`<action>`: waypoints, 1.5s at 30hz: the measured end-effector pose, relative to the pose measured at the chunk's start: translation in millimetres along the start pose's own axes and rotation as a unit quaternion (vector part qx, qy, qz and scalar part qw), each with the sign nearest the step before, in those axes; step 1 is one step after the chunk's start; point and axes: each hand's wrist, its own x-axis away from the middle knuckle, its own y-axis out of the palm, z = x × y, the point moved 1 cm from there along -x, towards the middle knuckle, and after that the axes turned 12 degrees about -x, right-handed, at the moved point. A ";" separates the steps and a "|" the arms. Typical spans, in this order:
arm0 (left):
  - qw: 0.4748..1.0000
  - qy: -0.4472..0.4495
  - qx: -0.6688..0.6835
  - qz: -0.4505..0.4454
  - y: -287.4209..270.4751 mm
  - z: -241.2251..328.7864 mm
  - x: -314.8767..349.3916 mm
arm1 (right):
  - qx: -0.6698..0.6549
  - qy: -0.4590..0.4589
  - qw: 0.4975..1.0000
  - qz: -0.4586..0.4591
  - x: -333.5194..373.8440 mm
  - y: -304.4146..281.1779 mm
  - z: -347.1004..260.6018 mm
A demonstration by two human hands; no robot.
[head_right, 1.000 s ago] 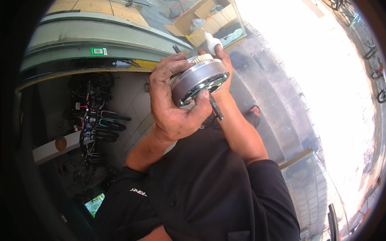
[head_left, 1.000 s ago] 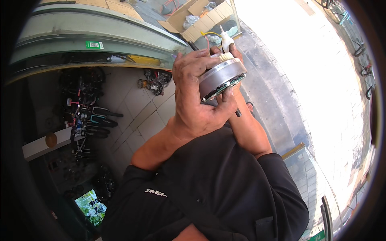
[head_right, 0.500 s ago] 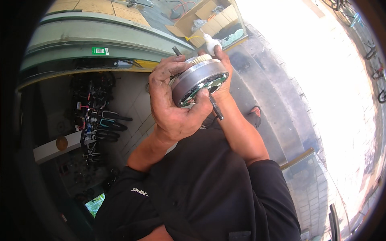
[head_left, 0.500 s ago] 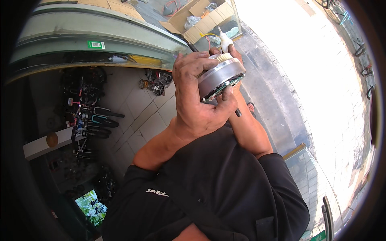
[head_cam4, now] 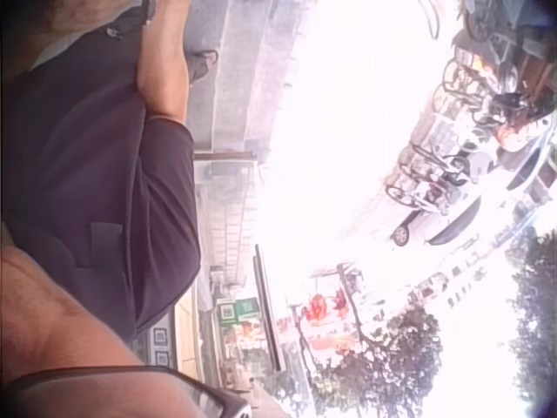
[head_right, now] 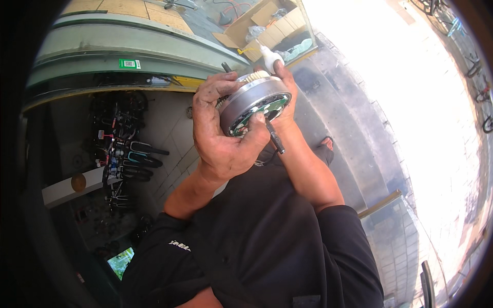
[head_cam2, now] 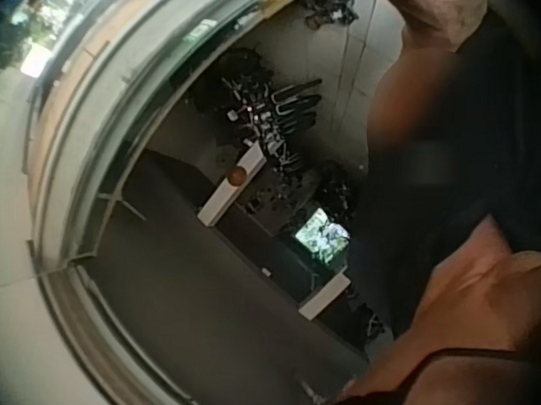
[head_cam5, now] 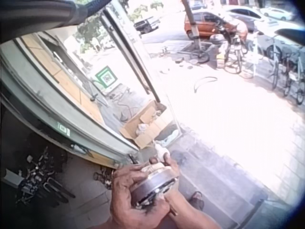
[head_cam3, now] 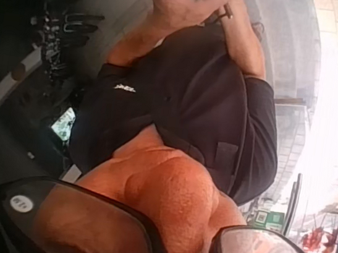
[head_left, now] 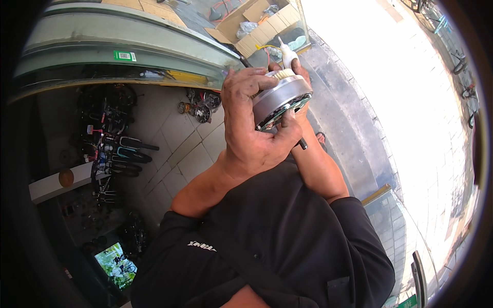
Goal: The person retrieves a small bottle of glue and applies it to the internal components of a disassembled motor held in the left hand. The person rotates the motor to access different areas while applying the glue.
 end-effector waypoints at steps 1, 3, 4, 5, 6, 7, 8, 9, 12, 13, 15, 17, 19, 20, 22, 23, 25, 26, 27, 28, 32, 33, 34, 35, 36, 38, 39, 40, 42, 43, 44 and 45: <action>1.000 0.000 0.000 0.000 -0.4 0.0 0.2 | 0.000 0.000 1.000 0.001 1.4 1.7 0.7; 1.000 0.000 -0.002 0.002 -1.2 0.2 0.9 | -0.001 0.023 1.000 -0.008 0.4 -3.3 -1.3; 1.000 0.000 -0.001 0.004 -1.5 0.2 1.5 | -0.002 0.035 0.999 -0.012 0.2 -5.2 -1.6; 1.000 -0.001 0.002 0.006 -1.1 -1.0 2.6 | 0.001 0.030 1.000 -0.006 0.5 -5.4 -1.0; 1.000 -0.001 0.005 0.006 -0.8 -1.6 2.7 | 0.004 0.025 1.000 -0.001 0.5 -5.1 -0.8; 1.000 -0.001 0.008 0.007 -0.6 -2.0 3.0 | 0.006 0.020 1.000 0.005 0.6 -4.6 -0.6; 1.000 -0.001 0.010 0.006 -0.5 -2.2 2.9 | 0.007 0.011 1.000 0.010 1.3 -2.8 0.1; 1.000 0.001 0.007 0.005 -0.9 -2.5 3.0 | 0.008 0.003 1.000 0.016 2.4 -0.1 1.4; 1.000 0.006 -0.004 0.003 -2.8 -2.1 2.7 | 0.016 -0.003 1.000 0.025 2.3 1.0 1.3; 1.000 0.007 -0.006 0.002 -3.5 -1.0 2.3 | 0.020 -0.003 0.999 0.028 2.1 0.9 0.8; 1.000 0.005 -0.006 0.000 -5.8 1.8 1.0 | 0.022 -0.025 0.999 0.000 0.3 1.7 1.1; 1.000 0.006 -0.014 -0.003 -8.0 2.9 1.1 | 0.025 -0.037 0.999 -0.008 0.8 3.0 2.9; 1.000 0.010 -0.018 0.001 -7.6 1.5 1.6 | 0.029 -0.040 0.999 0.000 2.5 6.0 4.5; 1.000 0.012 -0.016 0.007 -5.9 -0.5 3.3 | 0.032 -0.035 0.999 0.000 2.3 6.1 4.0; 1.000 0.014 -0.014 0.012 -4.5 -3.4 3.7 | 0.039 -0.025 0.999 0.002 1.7 5.5 2.8; 1.000 0.015 -0.014 0.012 -4.4 -4.3 3.4 | 0.030 -0.016 0.999 -0.001 2.0 5.8 3.6; 1.000 0.011 -0.015 0.005 -5.7 -3.1 2.7 | 0.010 0.005 1.000 -0.011 4.1 7.2 5.2; 1.000 0.006 -0.016 -0.003 -7.2 -1.1 1.4 | 0.001 0.015 1.000 -0.019 3.2 5.1 4.9; 1.000 0.007 -0.016 -0.012 -8.1 -0.1 -0.3 | -0.007 0.023 0.999 -0.027 2.4 2.4 3.0; 1.000 0.009 -0.016 -0.023 -9.4 0.8 -1.8 | -0.015 0.032 0.999 -0.036 2.2 1.9 2.1; 0.998 0.032 0.016 -0.054 -14.2 -7.1 -0.8 | 0.002 0.031 0.999 -0.013 3.0 2.8 0.3; 0.997 0.037 0.028 -0.055 -13.2 -9.2 1.6 | 0.005 0.012 1.000 -0.011 -0.4 -0.2 -1.3; 0.997 0.044 0.040 -0.056 -11.6 -12.0 3.1 | 0.008 -0.007 1.000 -0.009 -2.9 -2.2 -2.3; 0.996 0.049 0.052 -0.058 -10.1 -14.6 5.2 | 0.011 -0.025 1.000 -0.007 -3.7 -4.8 -3.2; 0.996 0.054 0.050 -0.055 -9.0 -14.8 4.7 | -0.016 0.015 0.999 -0.044 -1.9 -6.9 -4.4; 0.996 0.061 0.044 -0.056 -10.3 -14.6 3.0 | -0.050 0.036 0.998 -0.033 -1.5 -6.5 -1.5; 0.995 0.065 0.043 -0.058 -10.1 -14.2 2.3 | -0.067 0.043 0.996 -0.026 -0.3 -6.6 -1.2; 0.994 0.074 0.032 -0.068 -13.0 -13.4 -1.4 | -0.089 0.055 0.994 -0.043 1.8 -5.2 -0.5; 0.993 0.078 0.027 -0.083 -14.1 -14.1 -3.0 | -0.118 0.073 0.988 -0.065 5.0 -2.5 2.1; 0.993 0.081 0.028 -0.078 -13.4 -15.3 -3.0 | -0.119 0.078 0.988 -0.068 4.2 -2.1 3.1; 0.993 0.083 0.030 -0.073 -12.3 -16.7 -3.2 | -0.119 0.078 0.987 -0.071 3.2 -2.2 5.5; 0.993 0.087 0.032 -0.067 -10.9 -17.5 -3.5 | -0.114 0.076 0.988 -0.072 0.2 -2.8 6.4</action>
